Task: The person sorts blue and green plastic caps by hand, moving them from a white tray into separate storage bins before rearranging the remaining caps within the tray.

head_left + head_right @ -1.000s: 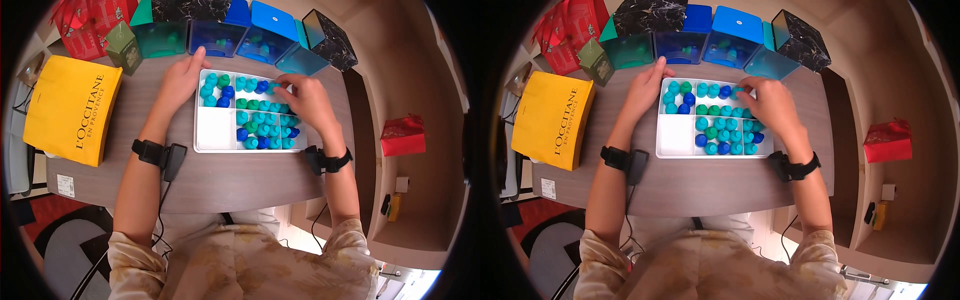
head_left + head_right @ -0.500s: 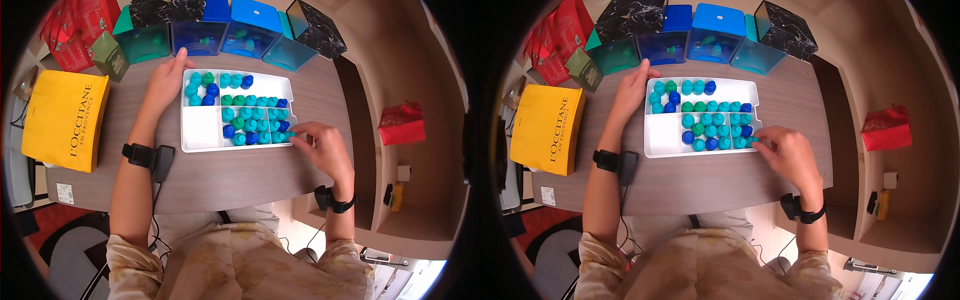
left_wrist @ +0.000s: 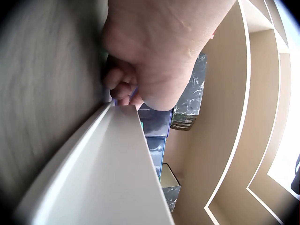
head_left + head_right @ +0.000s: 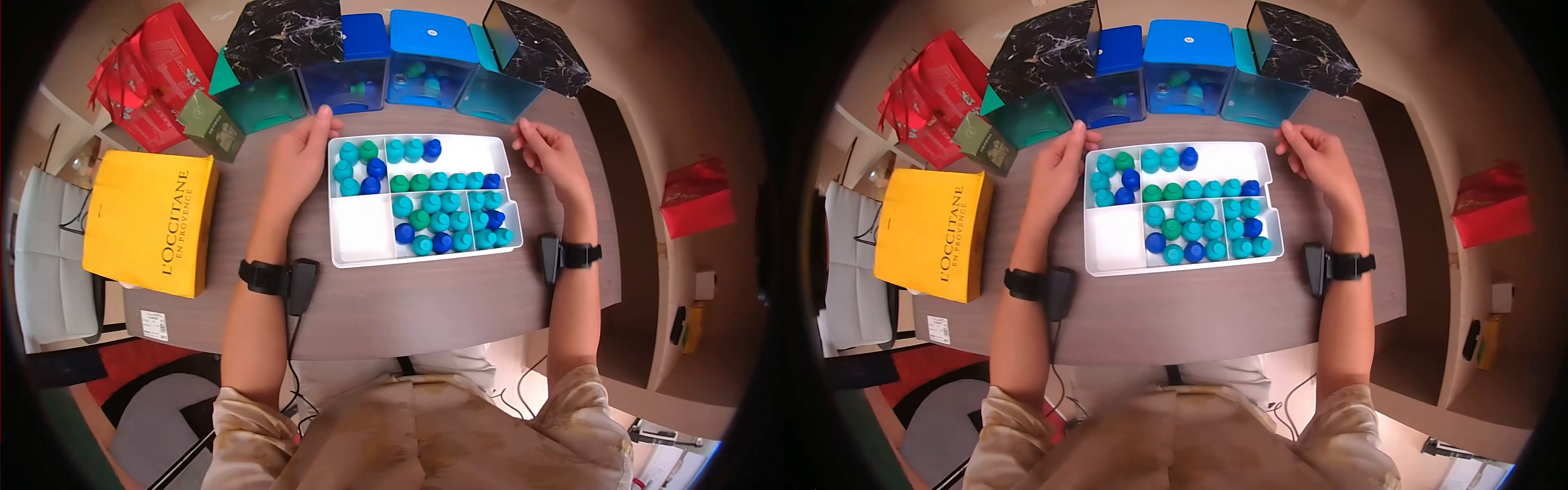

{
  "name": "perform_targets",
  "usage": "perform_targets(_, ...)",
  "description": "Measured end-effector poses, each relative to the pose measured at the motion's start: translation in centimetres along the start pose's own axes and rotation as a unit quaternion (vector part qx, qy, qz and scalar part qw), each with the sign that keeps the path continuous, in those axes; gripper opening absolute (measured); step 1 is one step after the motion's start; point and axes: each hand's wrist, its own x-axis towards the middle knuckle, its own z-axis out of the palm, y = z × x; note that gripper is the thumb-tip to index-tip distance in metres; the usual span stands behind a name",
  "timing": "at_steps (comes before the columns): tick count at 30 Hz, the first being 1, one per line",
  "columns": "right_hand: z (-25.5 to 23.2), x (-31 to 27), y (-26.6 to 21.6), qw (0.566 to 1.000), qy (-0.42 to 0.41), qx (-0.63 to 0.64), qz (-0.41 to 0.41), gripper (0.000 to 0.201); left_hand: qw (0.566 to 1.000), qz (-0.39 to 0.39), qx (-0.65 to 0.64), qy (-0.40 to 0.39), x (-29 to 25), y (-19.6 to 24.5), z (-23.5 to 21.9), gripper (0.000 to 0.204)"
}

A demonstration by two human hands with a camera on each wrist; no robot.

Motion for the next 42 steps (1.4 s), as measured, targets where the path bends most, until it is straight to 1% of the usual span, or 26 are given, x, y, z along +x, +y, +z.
perform_targets(1, 0.4, 1.1, 0.8, 1.000, -0.006, 0.019, 0.018, 0.039, 1.000, 0.012, 0.006, 0.004, -0.2, 0.5, 0.0, 0.050)
perform_targets(2, 0.6, 2.0, 1.4, 0.999, -0.019, 0.031, 0.018, 0.040, 1.000, 0.023, 0.012, 0.009, -0.4, 1.1, -0.1, 0.049)
perform_targets(3, 0.9, 2.7, 2.0, 0.998, -0.032, 0.042, 0.019, 0.041, 1.000, 0.015, 0.017, -0.001, -0.4, 1.6, -0.5, 0.041)
perform_targets(4, 1.2, 3.2, 2.7, 0.997, -0.046, 0.053, 0.020, 0.042, 1.000, 0.023, 0.020, -0.004, -0.5, 1.6, -0.7, 0.038)
perform_targets(8, 2.3, 3.6, 4.0, 1.000, -0.014, 0.010, -0.008, 0.046, 0.997, 0.064, 0.050, -0.014, -1.0, 2.2, -1.5, 0.026)
perform_targets(12, 2.2, 3.8, 4.7, 0.998, -0.006, 0.048, -0.029, 0.045, 0.982, 0.132, 0.130, -0.035, -2.6, 5.4, -1.0, 0.018)
perform_targets(15, 2.2, 3.8, 4.9, 0.997, -0.001, 0.060, -0.043, 0.045, 0.929, 0.302, 0.211, -0.039, -2.8, 6.9, 0.6, 0.017)
perform_targets(18, 2.1, 3.8, 4.9, 0.997, -0.011, 0.065, -0.045, 0.045, 0.918, 0.281, 0.275, -0.059, -3.1, 8.5, 2.5, 0.019)
perform_targets(21, 2.0, 4.0, 5.2, 0.996, -0.016, 0.072, -0.045, 0.046, 0.893, 0.296, 0.324, -0.101, -2.4, 8.8, 3.8, 0.023)
perform_targets(24, 2.0, 4.0, 5.4, 0.996, -0.017, 0.075, -0.048, 0.046, 0.870, 0.329, 0.344, -0.128, -1.9, 8.9, 4.7, 0.025)
perform_targets(27, 2.1, 4.1, 5.5, 0.996, -0.013, 0.071, -0.051, 0.045, 0.851, 0.354, 0.357, -0.150, -1.5, 8.9, 4.9, 0.025)
perform_targets(30, 2.1, 4.2, 5.6, 0.996, -0.017, 0.078, -0.048, 0.045, 0.837, 0.358, 0.379, -0.169, -1.2, 9.6, 4.8, 0.026)
perform_targets(33, 2.1, 4.1, 5.5, 0.996, -0.015, 0.077, -0.049, 0.046, 0.837, 0.363, 0.378, -0.159, -1.3, 9.6, 5.4, 0.024)
perform_targets(36, 2.1, 4.2, 5.7, 0.995, -0.019, 0.080, -0.054, 0.047, 0.822, 0.367, 0.394, -0.184, -1.3, 9.3, 5.6, 0.021)
perform_targets(39, 2.0, 4.3, 5.8, 0.995, -0.018, 0.076, -0.057, 0.047, 0.807, 0.420, 0.383, -0.158, -1.5, 10.0, 5.5, 0.018)
perform_targets(42, 2.1, 4.2, 5.7, 0.995, -0.019, 0.083, -0.057, 0.047, 0.831, 0.395, 0.375, -0.116, -2.9, 12.9, 3.2, 0.018)
